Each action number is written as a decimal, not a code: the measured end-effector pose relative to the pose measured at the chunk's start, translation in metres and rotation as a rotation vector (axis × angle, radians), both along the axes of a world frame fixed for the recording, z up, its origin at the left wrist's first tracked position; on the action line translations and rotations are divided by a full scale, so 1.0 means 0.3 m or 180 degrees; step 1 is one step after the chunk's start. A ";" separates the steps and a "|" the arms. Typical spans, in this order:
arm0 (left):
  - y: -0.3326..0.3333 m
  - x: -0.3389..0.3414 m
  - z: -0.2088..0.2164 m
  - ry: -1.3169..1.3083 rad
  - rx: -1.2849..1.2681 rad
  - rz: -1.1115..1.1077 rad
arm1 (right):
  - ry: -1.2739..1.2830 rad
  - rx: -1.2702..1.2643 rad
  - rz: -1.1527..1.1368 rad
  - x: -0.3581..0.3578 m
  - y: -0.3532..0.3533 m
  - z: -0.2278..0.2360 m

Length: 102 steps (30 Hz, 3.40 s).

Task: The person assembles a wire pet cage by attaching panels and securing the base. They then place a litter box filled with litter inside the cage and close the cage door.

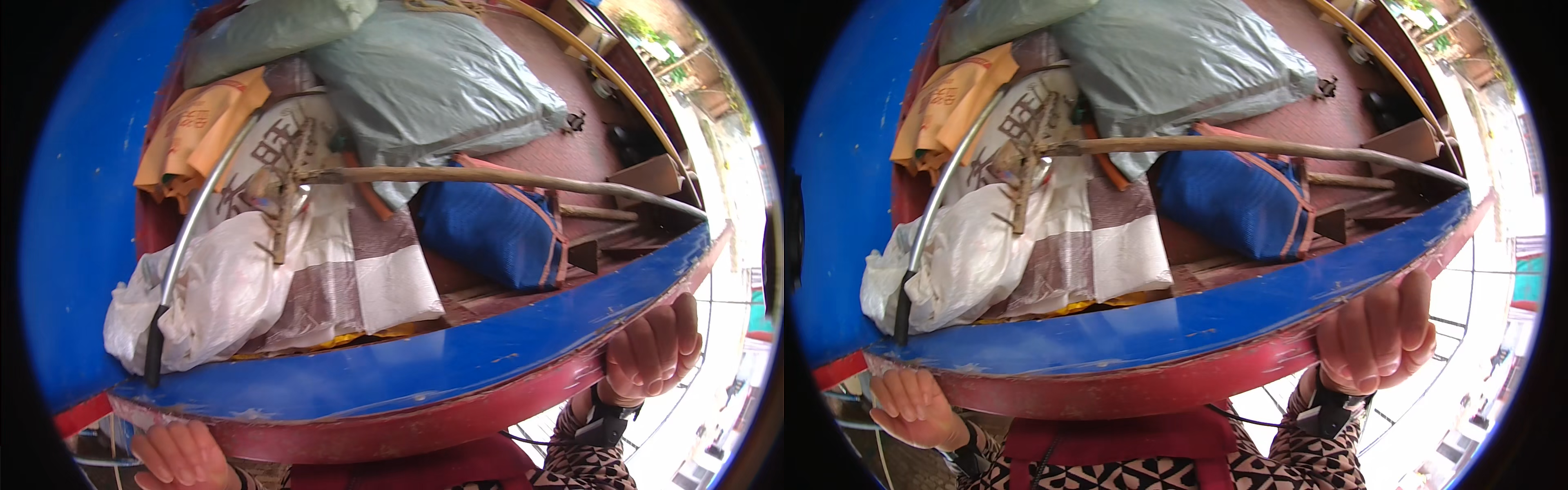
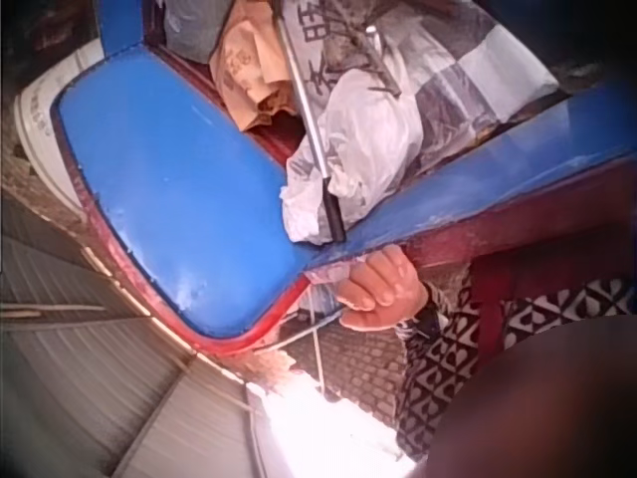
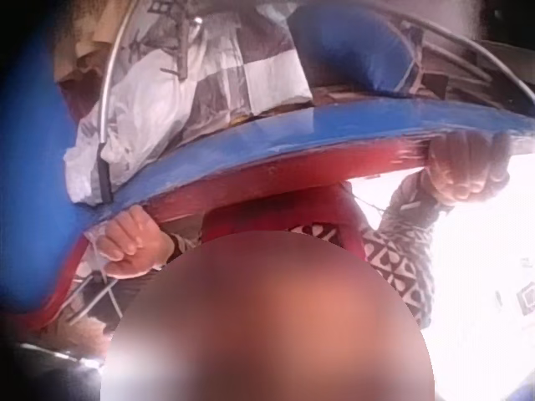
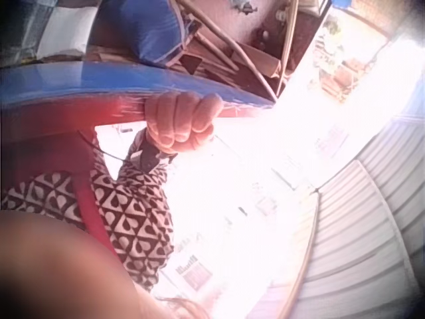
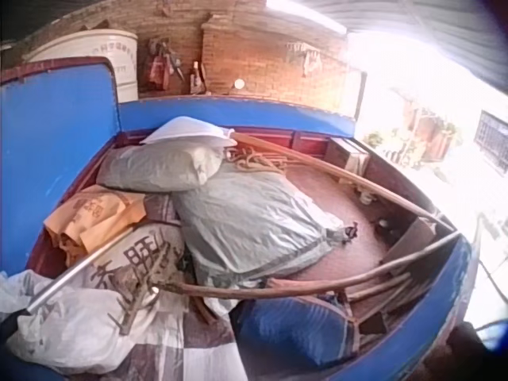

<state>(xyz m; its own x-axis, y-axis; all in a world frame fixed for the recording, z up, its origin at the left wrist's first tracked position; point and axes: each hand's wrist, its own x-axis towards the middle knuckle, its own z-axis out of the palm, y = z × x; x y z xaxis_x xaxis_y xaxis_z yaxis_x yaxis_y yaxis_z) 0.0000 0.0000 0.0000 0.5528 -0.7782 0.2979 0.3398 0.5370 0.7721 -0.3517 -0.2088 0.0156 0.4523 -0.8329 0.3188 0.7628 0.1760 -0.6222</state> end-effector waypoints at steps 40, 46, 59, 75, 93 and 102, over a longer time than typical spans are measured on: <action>0.053 -0.030 0.054 -0.0026 0.0204 0.0055 | -0.0001 0.0456 -0.0054 -0.014 0.016 0.024; 0.088 -0.026 0.053 0.0032 -0.0034 -0.0288 | 0.0299 0.0033 0.0275 -0.082 -0.015 -0.004; 0.944 0.007 -0.127 0.0390 -0.0313 0.0553 | 0.0156 0.0084 0.2160 0.405 0.403 -0.041; 2.151 0.265 -0.332 0.1011 -0.0841 0.2340 | 0.1740 0.1846 0.5192 1.837 1.684 -0.394; 2.318 1.749 -0.256 0.2002 -0.1582 0.1517 | 0.0666 0.0767 0.7723 3.124 2.766 -0.207; 2.661 2.226 -0.310 0.2047 -0.0911 0.0603 | 0.1126 0.0591 0.5721 3.726 2.763 -0.258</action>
<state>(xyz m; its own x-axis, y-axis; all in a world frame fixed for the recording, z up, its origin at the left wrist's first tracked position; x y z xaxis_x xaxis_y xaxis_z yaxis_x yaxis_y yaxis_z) 0.6679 0.7982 -0.0930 0.8046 -0.5920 0.0462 0.5602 0.7826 0.2716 0.7661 0.6202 -0.0617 0.7469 0.6649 -0.0063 -0.5480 0.6101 -0.5722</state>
